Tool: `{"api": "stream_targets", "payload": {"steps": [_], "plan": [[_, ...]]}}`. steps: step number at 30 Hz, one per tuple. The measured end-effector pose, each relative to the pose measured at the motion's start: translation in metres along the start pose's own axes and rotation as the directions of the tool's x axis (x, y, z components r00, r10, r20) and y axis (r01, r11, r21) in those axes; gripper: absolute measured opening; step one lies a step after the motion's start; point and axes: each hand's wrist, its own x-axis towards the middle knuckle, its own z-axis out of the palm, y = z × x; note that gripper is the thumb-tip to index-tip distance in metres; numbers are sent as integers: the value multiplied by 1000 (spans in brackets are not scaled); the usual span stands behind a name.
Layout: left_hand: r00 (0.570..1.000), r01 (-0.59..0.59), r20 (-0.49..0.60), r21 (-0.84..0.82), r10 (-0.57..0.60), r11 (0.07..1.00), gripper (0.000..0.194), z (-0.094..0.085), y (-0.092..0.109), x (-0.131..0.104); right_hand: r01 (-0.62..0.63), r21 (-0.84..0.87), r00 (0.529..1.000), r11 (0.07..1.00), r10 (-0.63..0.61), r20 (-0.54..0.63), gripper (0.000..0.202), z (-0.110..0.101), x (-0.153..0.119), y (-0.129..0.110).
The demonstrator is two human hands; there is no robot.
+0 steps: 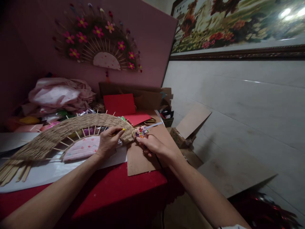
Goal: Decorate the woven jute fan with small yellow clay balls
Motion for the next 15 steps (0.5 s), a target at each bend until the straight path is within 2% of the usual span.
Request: {"api": "stream_targets", "payload": {"steps": [5, 10, 13, 15], "plan": [[1000, -3, -1, 11, 3, 1000, 13, 0, 0, 0, 32, 33, 999, 999, -31, -39, 34, -2, -6, -6], [1000, -13, -8, 14, 14, 1000, 11, 0, -1, 0, 106, 88, 986, 990, -93, -138, 37, -8, -14, -16], [1000, -15, -12, 6, 15, 1000, 11, 0, 0, 0, 177, 97, 966, 979, -153, -210, 39, -14, -18, -23], [1000, -13, -11, -6, 13, 1000, 12, 0, 0, 1, 234, 46, 937, 971, -213, -277, 40, -20, -19, -24]]}}
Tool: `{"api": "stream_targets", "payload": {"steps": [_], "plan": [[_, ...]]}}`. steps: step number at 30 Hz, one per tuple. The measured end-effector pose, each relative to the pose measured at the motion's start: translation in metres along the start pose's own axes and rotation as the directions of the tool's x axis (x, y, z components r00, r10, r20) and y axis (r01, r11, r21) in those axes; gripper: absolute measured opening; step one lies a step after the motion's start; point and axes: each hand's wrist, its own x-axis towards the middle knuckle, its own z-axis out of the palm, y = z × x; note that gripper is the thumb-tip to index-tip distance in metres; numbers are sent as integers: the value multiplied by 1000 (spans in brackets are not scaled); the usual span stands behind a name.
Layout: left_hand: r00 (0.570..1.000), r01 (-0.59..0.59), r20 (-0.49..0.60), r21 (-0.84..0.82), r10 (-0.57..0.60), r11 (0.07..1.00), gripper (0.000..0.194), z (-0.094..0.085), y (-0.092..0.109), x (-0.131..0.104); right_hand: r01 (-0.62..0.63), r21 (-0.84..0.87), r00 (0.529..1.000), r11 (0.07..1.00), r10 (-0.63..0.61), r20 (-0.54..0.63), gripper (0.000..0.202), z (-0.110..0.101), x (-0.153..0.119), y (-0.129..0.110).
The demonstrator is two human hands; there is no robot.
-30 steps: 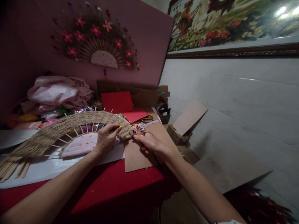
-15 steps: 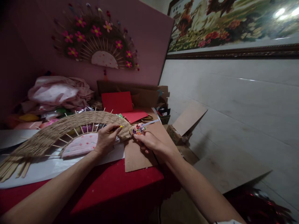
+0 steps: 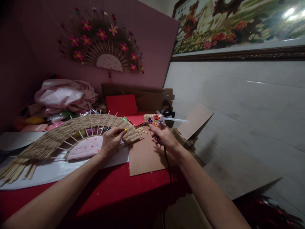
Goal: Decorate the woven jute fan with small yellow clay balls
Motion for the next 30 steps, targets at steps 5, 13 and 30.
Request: {"api": "stream_targets", "payload": {"steps": [5, 13, 30], "plan": [[1000, -1, 0, -15, 1, 1000, 12, 0, 1, 0, 36, -470, 987, 882, -107, -124, 32, -27, 6, 19], [1000, 1, 3, -2, -1, 1000, 13, 1, -2, -1, -6, -922, 998, 387, -57, -31, 50, -55, 5, 61], [998, 18, -55, -43, -20, 999, 9, 3, -2, -7, -345, 278, 921, 897, 380, -82, 5, 51, -3, 27]]}}
